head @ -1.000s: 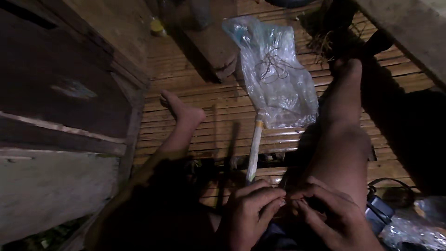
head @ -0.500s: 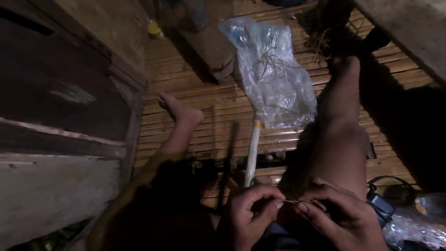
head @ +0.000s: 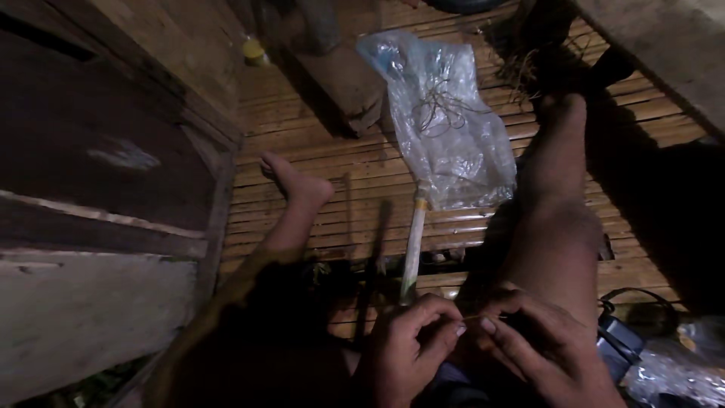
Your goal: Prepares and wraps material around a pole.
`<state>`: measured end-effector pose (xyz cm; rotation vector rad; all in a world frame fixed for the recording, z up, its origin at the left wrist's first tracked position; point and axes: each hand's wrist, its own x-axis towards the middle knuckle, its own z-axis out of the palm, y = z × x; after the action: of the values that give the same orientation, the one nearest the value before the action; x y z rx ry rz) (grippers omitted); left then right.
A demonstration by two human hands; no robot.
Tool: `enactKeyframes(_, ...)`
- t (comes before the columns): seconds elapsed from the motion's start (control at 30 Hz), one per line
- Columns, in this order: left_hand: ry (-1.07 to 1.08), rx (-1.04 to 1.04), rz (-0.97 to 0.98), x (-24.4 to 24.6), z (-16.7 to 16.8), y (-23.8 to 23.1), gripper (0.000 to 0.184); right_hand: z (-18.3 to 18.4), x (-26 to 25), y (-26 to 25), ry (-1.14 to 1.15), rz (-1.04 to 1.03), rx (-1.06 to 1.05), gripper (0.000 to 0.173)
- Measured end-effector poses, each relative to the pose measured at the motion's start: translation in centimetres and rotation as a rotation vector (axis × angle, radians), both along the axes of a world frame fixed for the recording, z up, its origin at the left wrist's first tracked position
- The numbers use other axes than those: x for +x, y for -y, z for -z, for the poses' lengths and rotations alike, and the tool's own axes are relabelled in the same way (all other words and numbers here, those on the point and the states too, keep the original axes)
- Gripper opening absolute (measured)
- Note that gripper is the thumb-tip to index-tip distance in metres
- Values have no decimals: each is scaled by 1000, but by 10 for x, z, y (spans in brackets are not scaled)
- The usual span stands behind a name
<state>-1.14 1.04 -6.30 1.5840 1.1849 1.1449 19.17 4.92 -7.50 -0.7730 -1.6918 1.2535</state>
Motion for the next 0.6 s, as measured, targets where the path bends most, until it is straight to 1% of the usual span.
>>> enactKeyframes(0.03,-2,-1,8,-2,1,0,13,-2,1,0,-34,-4,-71,14)
enactKeyframes(0.13,60,-13,68,-6,0,0,16,0,6,-1,-268,-102,-340,12)
enactKeyframes(0.27,181,-73,135,-11,0,-2,17,9,6,-1,-540,-291,-566,18)
enactKeyframes(0.33,207,-106,113,-11,1,-2,14,13,4,-3,-687,-401,-642,23)
enactKeyframes(0.4,223,-148,43,-9,2,-2,10,14,2,-3,-784,-449,-714,23)
enactKeyframes(0.5,253,-223,-143,-4,2,-3,6,15,1,-4,-771,-416,-706,21)
enactKeyframes(0.6,344,-281,-268,-1,0,-6,8,18,-4,0,-574,-232,-593,19)
